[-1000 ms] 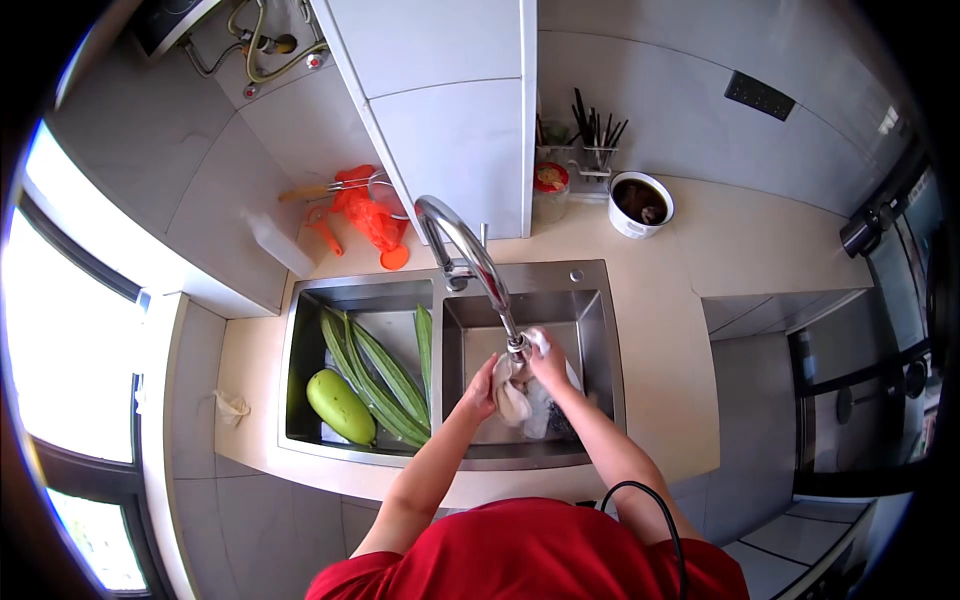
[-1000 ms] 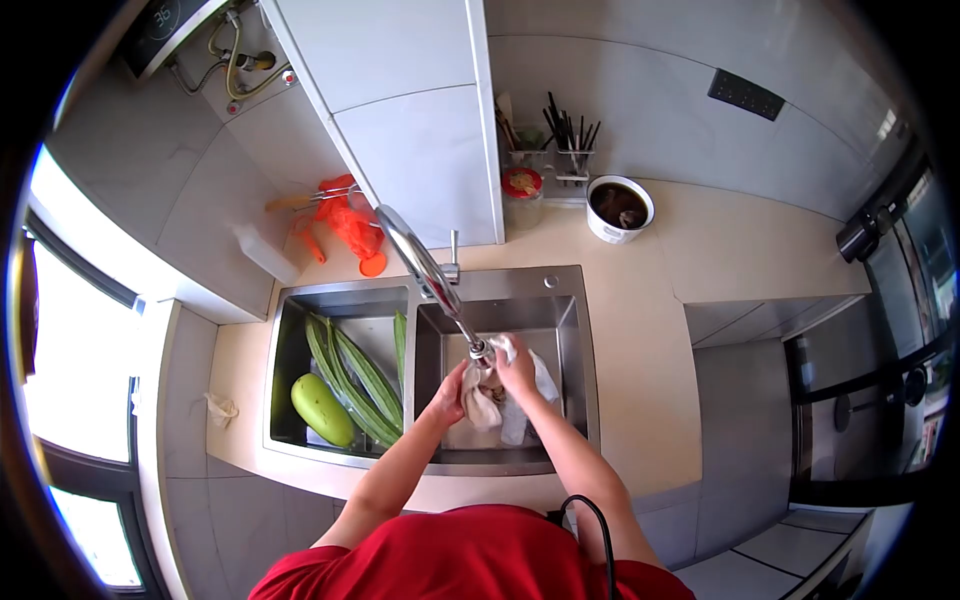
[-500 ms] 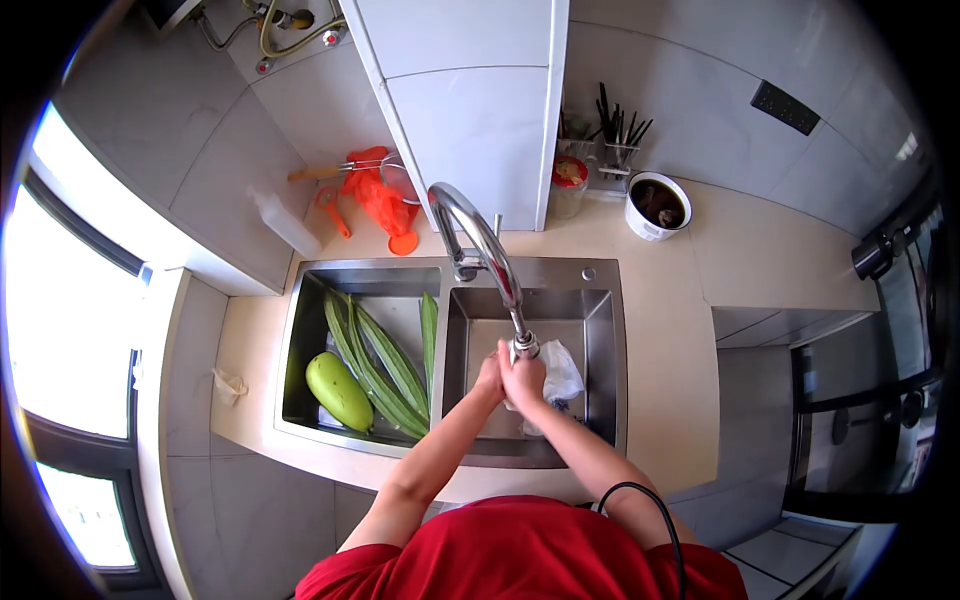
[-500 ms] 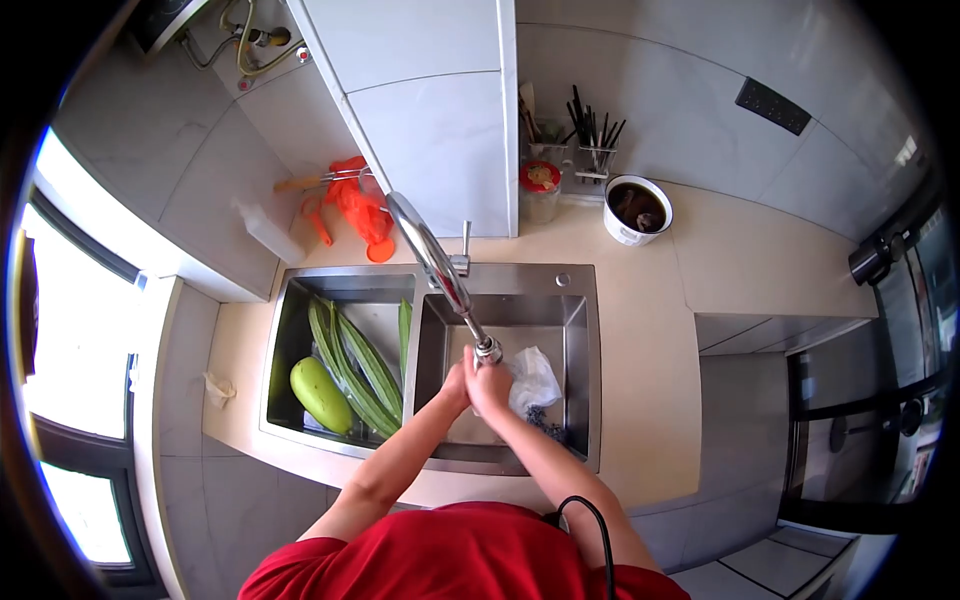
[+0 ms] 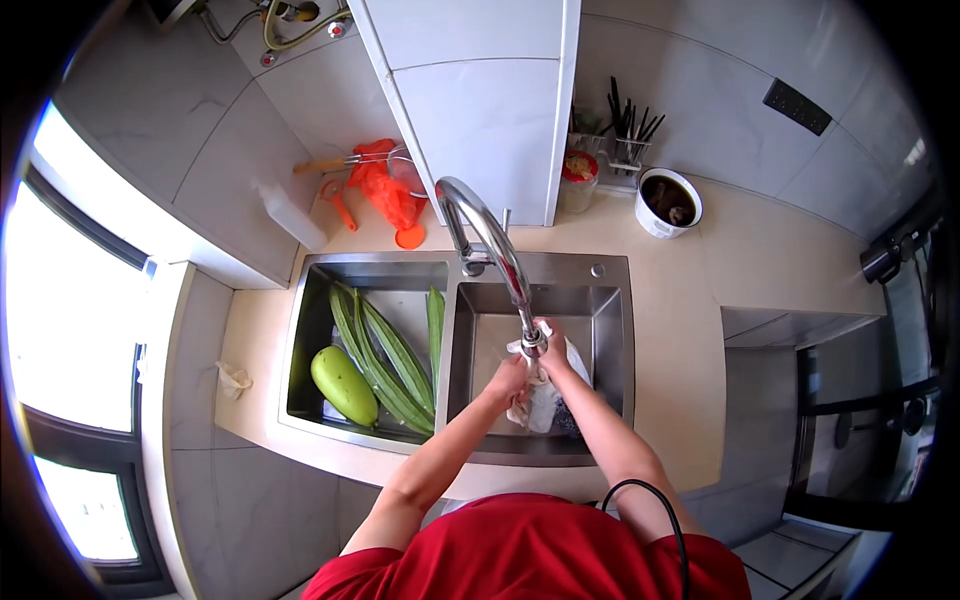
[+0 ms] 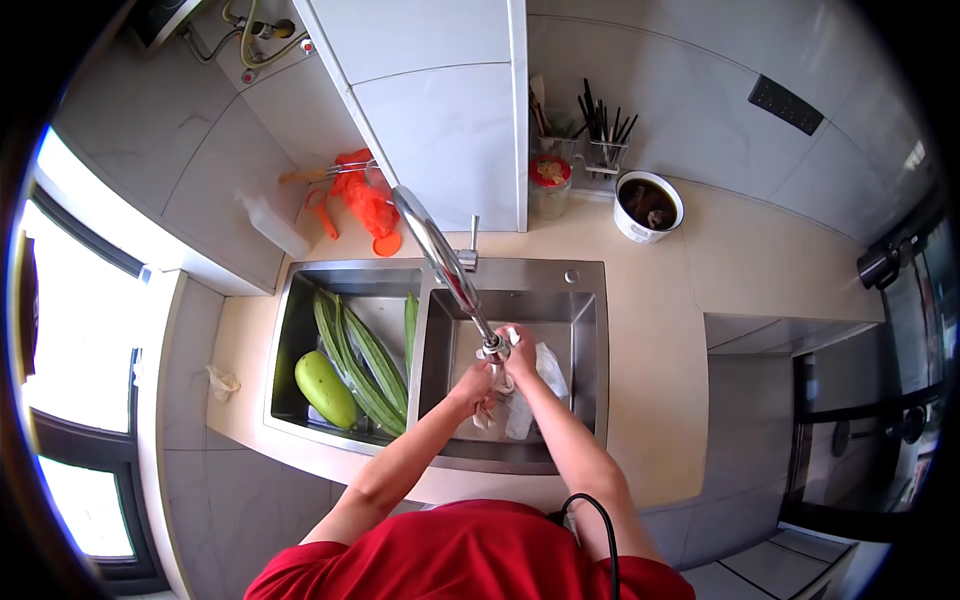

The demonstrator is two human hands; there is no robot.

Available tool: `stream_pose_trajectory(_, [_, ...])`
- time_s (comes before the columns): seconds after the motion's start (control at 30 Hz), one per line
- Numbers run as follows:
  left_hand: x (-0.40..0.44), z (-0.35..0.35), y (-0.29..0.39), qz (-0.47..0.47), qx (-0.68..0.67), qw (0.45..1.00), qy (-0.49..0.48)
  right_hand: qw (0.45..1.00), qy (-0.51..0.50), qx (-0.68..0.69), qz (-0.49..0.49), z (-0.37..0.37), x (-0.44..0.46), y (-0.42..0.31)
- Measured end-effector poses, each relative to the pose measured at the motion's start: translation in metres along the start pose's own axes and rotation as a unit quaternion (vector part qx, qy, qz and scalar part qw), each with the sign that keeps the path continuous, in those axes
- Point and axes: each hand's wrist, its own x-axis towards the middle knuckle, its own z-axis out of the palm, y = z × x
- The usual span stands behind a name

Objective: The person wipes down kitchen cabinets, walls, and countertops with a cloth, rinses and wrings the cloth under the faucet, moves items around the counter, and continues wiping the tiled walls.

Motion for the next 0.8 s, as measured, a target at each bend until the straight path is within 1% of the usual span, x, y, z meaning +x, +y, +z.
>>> stream_pose_trajectory(0.03, [0.001, 0.000, 0.006, 0.014, 0.016, 1.000, 0.004, 0.977, -0.070, 0.201, 0.026, 0.000, -0.007, 0.002])
stream_pose_trajectory(0.1, [0.029, -0.020, 0.001, 0.000, 0.053, 0.999, -0.003, 0.909, -0.138, 0.389, 0.054, -0.003, -0.017, 0.010])
stream_pose_trajectory(0.13, [0.020, -0.025, 0.013, -0.005, 0.010, 0.998, -0.062, 0.905, -0.182, 0.371, 0.102, -0.005, -0.021, 0.019])
stream_pose_trajectory(0.17, [0.035, -0.038, 0.003, -0.034, -0.025, 0.997, -0.065, 0.897, -0.225, 0.350, 0.148, -0.005, -0.022, 0.026])
stream_pose_trajectory(0.2, [0.032, -0.040, 0.003, -0.062, -0.060, 0.991, -0.103, 0.891, -0.211, 0.371, 0.157, -0.021, -0.028, 0.005])
stream_pose_trajectory(0.23, [0.024, -0.038, 0.009, -0.089, -0.092, 0.982, -0.141, 0.891, -0.211, 0.370, 0.158, -0.021, -0.021, 0.008])
stream_pose_trajectory(0.27, [0.013, -0.038, 0.014, -0.089, -0.091, 0.982, -0.141, 0.909, -0.166, 0.353, 0.145, -0.022, -0.011, 0.010])
stream_pose_trajectory(0.3, [-0.006, -0.034, 0.025, -0.088, -0.133, 0.973, -0.165, 0.925, -0.121, 0.335, 0.132, -0.022, -0.001, 0.013])
stream_pose_trajectory(0.33, [-0.016, -0.032, 0.030, -0.087, -0.174, 0.963, -0.189, 0.916, -0.076, 0.362, 0.152, -0.023, 0.007, 0.015])
stream_pose_trajectory(0.37, [-0.013, -0.032, 0.027, -0.087, -0.172, 0.963, -0.189, 0.916, -0.075, 0.363, 0.153, -0.021, 0.004, 0.017])
stream_pose_trajectory(0.43, [0.011, -0.038, 0.008, -0.029, -0.136, 0.978, -0.155, 0.941, -0.056, 0.293, 0.161, -0.016, -0.012, 0.011])
stream_pose_trajectory(0.47, [0.087, -0.081, -0.042, -0.010, -0.321, 0.856, -0.405, 0.974, 0.004, 0.226, 0.011, 0.007, -0.024, 0.021])
stream_pose_trajectory(0.5, [0.090, -0.068, -0.048, 0.038, -0.251, 0.957, -0.143, 0.966, -0.053, 0.249, -0.043, 0.008, -0.049, 0.000])
stream_pose_trajectory(0.57, [0.064, -0.045, -0.037, -0.038, -0.393, 0.912, -0.113, 0.993, -0.025, 0.077, -0.086, -0.008, -0.073, -0.058])
stream_pose_trajectory(0.6, [0.083, -0.047, -0.057, 0.063, -0.393, 0.902, -0.169, 0.996, 0.005, 0.062, -0.068, -0.002, -0.063, -0.054])
stream_pose_trajectory(0.63, [0.060, -0.027, -0.035, 0.025, -0.265, 0.964, -0.030, 0.997, 0.037, 0.048, -0.050, 0.008, -0.046, -0.045])
stream_pose_trajectory(0.67, [0.036, -0.014, -0.017, 0.012, -0.159, 0.987, 0.015, 0.995, 0.056, 0.083, -0.010, 0.010, -0.026, -0.029])
stream_pose_trajectory(0.7, [0.020, -0.006, -0.003, -0.001, -0.048, 0.997, 0.059, 0.995, 0.088, 0.035, -0.034, 0.009, -0.002, -0.004])
stream_pose_trajectory(0.73, [0.016, 0.000, 0.000, 0.052, -0.030, 0.996, 0.061, 0.983, 0.064, 0.170, 0.013, 0.002, -0.003, -0.001])
stream_pose_trajectory(0.77, [0.019, -0.005, 0.005, 0.051, -0.028, 0.996, 0.062, 0.984, 0.049, 0.166, 0.031, 0.002, -0.014, -0.001])
stream_pose_trajectory(0.8, [0.030, -0.010, 0.011, 0.046, -0.017, 0.994, 0.096, 0.985, 0.034, 0.161, 0.048, 0.003, -0.025, -0.001])
